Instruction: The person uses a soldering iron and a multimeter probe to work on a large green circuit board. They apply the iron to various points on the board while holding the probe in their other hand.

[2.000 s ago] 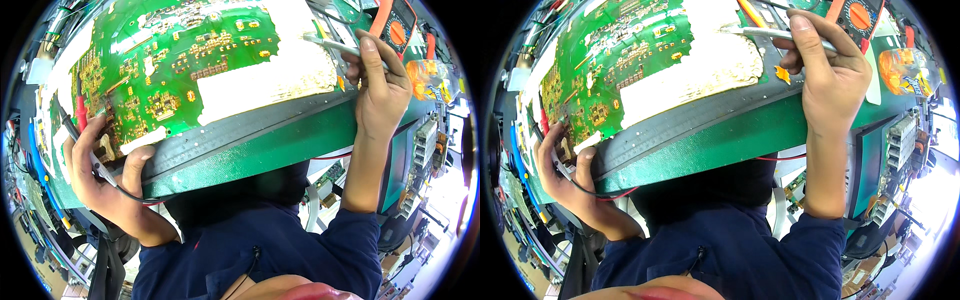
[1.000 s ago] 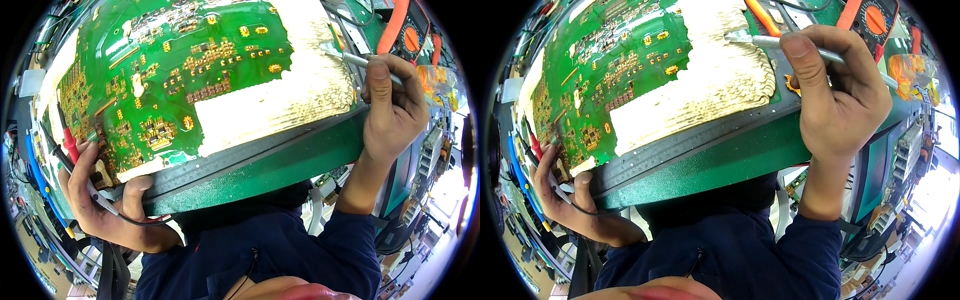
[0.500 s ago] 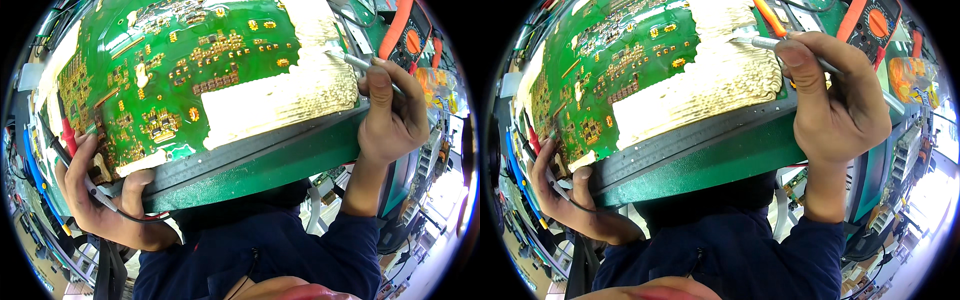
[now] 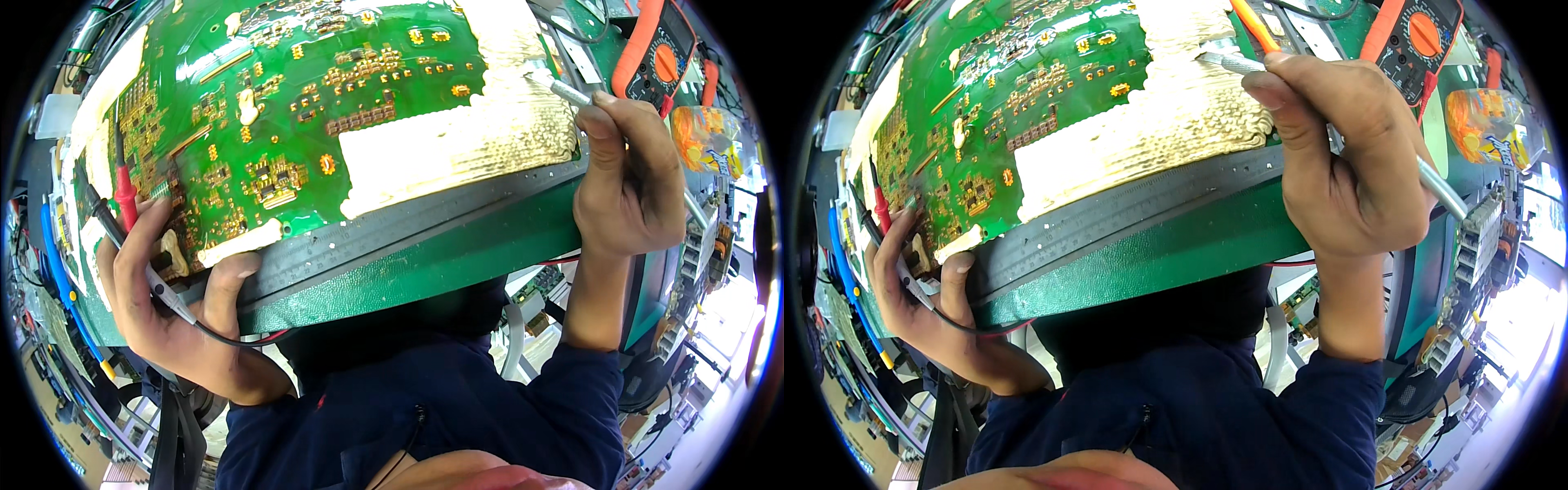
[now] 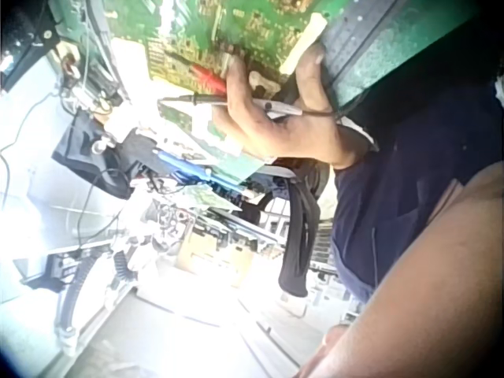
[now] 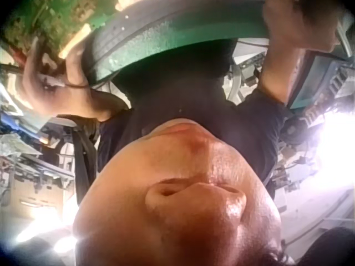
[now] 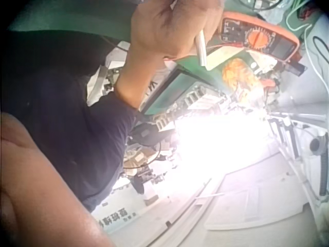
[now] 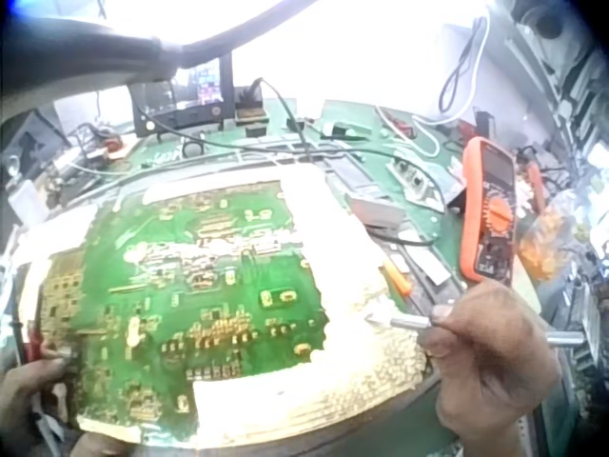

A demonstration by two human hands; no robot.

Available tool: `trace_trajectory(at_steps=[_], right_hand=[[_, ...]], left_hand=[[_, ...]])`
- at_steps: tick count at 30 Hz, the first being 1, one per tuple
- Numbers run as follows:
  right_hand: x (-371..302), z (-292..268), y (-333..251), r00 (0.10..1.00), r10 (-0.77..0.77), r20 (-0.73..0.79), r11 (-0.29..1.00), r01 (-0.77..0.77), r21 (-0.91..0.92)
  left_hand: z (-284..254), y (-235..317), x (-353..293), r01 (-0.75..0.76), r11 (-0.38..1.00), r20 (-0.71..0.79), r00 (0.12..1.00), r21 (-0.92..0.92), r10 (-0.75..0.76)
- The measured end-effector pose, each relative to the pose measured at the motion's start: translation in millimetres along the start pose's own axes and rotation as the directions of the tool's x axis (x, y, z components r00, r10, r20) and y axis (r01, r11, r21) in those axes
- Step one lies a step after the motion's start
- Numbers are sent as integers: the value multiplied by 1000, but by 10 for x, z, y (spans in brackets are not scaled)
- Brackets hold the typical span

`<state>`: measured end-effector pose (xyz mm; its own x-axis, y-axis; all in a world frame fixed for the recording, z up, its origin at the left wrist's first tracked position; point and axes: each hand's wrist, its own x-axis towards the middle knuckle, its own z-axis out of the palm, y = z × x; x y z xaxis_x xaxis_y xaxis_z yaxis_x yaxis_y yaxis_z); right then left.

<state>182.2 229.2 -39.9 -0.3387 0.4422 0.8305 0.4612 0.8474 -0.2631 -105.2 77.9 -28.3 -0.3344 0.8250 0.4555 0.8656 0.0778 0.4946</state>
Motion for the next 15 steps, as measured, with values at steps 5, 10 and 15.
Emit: trace_trajectory(at_steps=[5, 10, 15], right_hand=[[103, -46, -57, 974, -195, 115, 977, 203, -62], [120, 37, -13, 982, -187, 21, 981, 188, -52], [16, 146, -2, 983, 126, -130, 986, -110, 125]], left_hand=[[-3, 12, 15, -35, 999, -8, 999, 32, 36], [12, -44, 43, -95, 995, -37, 995, -41, 94], [16, -46, 39, -109, 994, -66, 992, -13, 108]])
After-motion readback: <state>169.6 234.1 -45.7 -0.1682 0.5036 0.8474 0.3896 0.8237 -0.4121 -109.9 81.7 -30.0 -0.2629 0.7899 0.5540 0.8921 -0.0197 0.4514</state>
